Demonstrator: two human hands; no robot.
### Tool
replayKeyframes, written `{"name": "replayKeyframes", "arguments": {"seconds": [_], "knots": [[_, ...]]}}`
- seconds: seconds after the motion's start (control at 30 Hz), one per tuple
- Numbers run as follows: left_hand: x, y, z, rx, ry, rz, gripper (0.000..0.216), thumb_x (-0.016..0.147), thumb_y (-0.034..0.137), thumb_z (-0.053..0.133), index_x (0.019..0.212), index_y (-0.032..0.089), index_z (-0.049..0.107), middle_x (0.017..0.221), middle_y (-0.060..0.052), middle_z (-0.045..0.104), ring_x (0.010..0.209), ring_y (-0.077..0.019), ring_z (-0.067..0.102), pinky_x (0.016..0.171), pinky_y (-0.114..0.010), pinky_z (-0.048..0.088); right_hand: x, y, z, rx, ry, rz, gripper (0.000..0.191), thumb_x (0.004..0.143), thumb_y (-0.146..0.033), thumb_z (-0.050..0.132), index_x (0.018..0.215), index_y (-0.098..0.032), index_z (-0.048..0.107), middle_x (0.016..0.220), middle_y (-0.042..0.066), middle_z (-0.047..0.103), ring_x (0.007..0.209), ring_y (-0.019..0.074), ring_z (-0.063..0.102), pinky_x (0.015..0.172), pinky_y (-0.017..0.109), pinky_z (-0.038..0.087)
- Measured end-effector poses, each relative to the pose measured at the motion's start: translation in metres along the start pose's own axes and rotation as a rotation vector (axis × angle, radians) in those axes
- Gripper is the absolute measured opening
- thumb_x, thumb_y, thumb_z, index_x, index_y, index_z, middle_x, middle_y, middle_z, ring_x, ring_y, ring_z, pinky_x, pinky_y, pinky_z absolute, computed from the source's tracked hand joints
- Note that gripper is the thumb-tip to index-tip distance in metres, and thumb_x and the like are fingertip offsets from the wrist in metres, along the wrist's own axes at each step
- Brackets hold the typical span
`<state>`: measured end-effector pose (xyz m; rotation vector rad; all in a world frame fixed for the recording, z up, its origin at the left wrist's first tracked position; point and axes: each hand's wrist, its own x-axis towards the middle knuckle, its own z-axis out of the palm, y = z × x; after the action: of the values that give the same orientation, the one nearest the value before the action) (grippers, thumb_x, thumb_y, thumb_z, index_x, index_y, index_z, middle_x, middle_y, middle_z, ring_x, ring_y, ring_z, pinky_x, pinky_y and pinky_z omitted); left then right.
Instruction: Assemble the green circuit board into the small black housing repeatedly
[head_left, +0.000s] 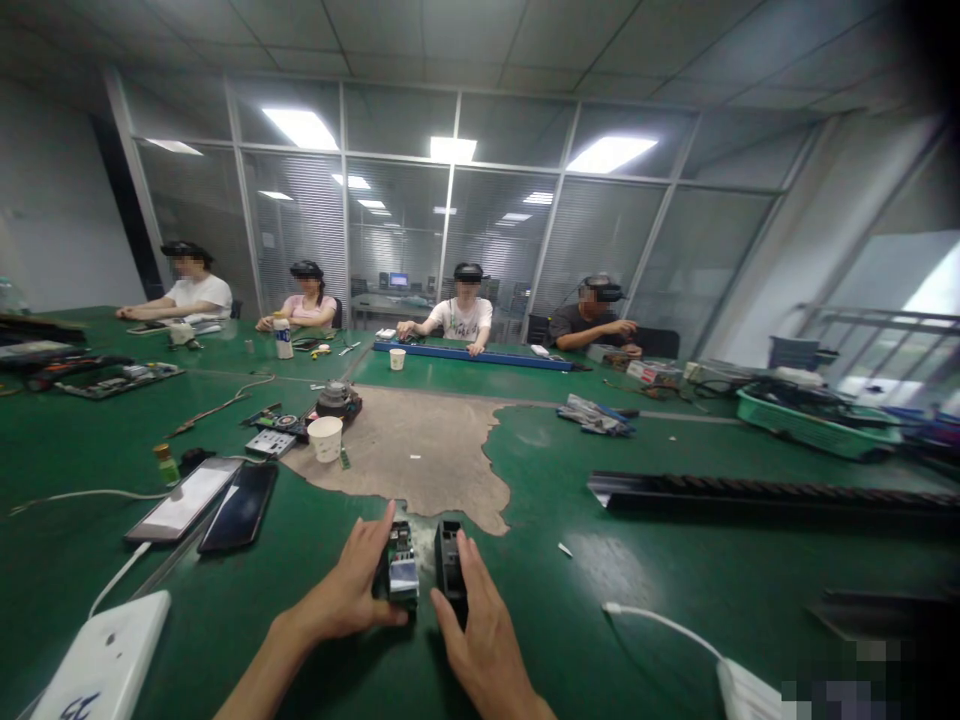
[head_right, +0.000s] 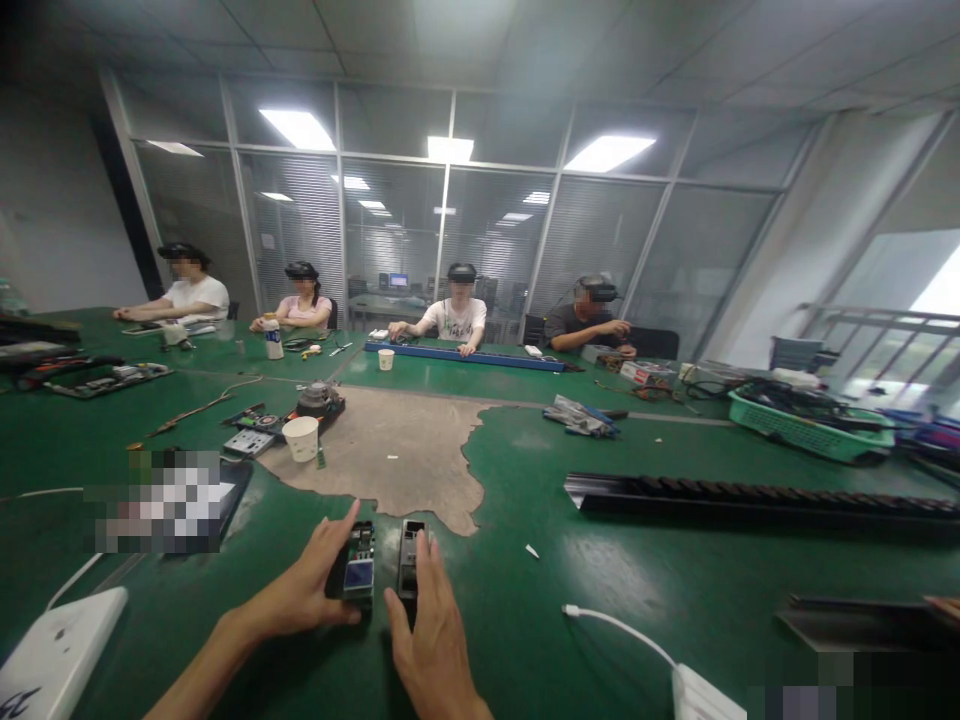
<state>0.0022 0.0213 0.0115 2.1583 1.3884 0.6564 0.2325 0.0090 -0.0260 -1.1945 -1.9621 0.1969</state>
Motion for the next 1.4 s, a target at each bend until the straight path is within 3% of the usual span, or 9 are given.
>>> {"name": "replayKeyframes", "arguments": {"seconds": [0.13,0.37,0.5,0.67,0.9,1.1,1.23,1.4], "knots": [[-0.003,-0.001,0.002,-0.016,0.032,0.031,0.129,0.063,0.034,0.079,0.147,0.024,-0.018,0.158,-0.014,0.008,0.143,-0.0391,0.004,0.113,-0.06,0.005,0.007,-0.002,0.0,-0.015,-0.008,0.022,0.054,0.093,-0.031,0.048,0.142,-0.012,0.037,0.142,0.016,0.043,0.132,0.0293,0.039,0.106,0.05,0.039],[0.0,-0.007,0.011,-0.052,0.121,0.031,0.141,0.057,0.042,0.081,0.143,0.023,-0.029,0.156,-0.016,0.011,0.142,-0.0398,0.009,0.111,-0.061,0.007,0.041,-0.045,0.001,0.089,0.05,-0.044,0.051,0.093,-0.033,0.047,0.14,-0.011,0.041,0.143,0.015,0.042,0.132,0.0272,0.04,0.107,0.047,0.038],[0.0,-0.004,0.012,-0.025,0.175,0.115,0.136,0.063,0.037,0.077,0.14,0.021,-0.033,0.149,-0.016,0.029,0.136,-0.0354,0.028,0.112,-0.059,0.008,0.045,-0.058,0.012,0.084,-0.001,-0.027,0.049,0.092,-0.035,0.05,0.134,-0.011,0.049,0.137,0.017,0.049,0.127,0.0291,0.046,0.103,0.047,0.042],[-0.003,0.0,0.008,0.01,0.179,0.123,0.131,0.065,0.03,0.074,0.14,0.02,-0.033,0.145,-0.015,0.036,0.133,-0.0329,0.031,0.112,-0.06,0.008,0.041,-0.062,0.016,0.032,-0.039,-0.012,0.051,0.091,-0.034,0.05,0.134,-0.007,0.048,0.136,0.02,0.049,0.127,0.0302,0.046,0.103,0.046,0.042],[-0.002,-0.01,0.008,0.108,0.115,0.136,0.134,0.061,0.038,0.078,0.145,0.023,-0.026,0.157,-0.015,0.005,0.142,-0.0381,0.009,0.113,-0.061,0.005,0.033,-0.064,0.015,-0.067,-0.081,0.017,0.052,0.089,-0.03,0.052,0.135,-0.008,0.047,0.135,0.022,0.05,0.124,0.0324,0.049,0.098,0.046,0.046],[-0.003,-0.012,0.008,0.116,0.118,0.128,0.133,0.061,0.038,0.078,0.144,0.024,-0.026,0.157,-0.015,0.003,0.142,-0.0376,0.01,0.113,-0.06,0.007,0.033,-0.061,0.015,-0.074,-0.098,-0.003,0.059,0.084,-0.03,0.059,0.137,-0.009,0.044,0.135,0.021,0.049,0.122,0.0344,0.05,0.095,0.047,0.048],[-0.004,-0.012,0.004,0.097,0.086,0.095,0.135,0.061,0.045,0.078,0.144,0.023,-0.027,0.156,-0.018,0.009,0.142,-0.039,0.012,0.112,-0.062,0.007,0.038,-0.067,0.015,-0.121,-0.103,0.008,0.059,0.082,-0.036,0.064,0.132,-0.008,0.049,0.125,0.022,0.058,0.109,0.0355,0.06,0.086,0.045,0.053],[-0.004,-0.007,-0.001,0.1,0.038,0.088,0.135,0.063,0.036,0.076,0.141,0.021,-0.033,0.155,-0.019,0.012,0.141,-0.0388,0.014,0.112,-0.061,0.007,0.035,-0.074,0.017,-0.24,-0.182,0.018,0.057,0.079,-0.043,0.068,0.125,-0.011,0.055,0.115,0.023,0.063,0.09,0.0342,0.068,0.075,0.043,0.057]]}}
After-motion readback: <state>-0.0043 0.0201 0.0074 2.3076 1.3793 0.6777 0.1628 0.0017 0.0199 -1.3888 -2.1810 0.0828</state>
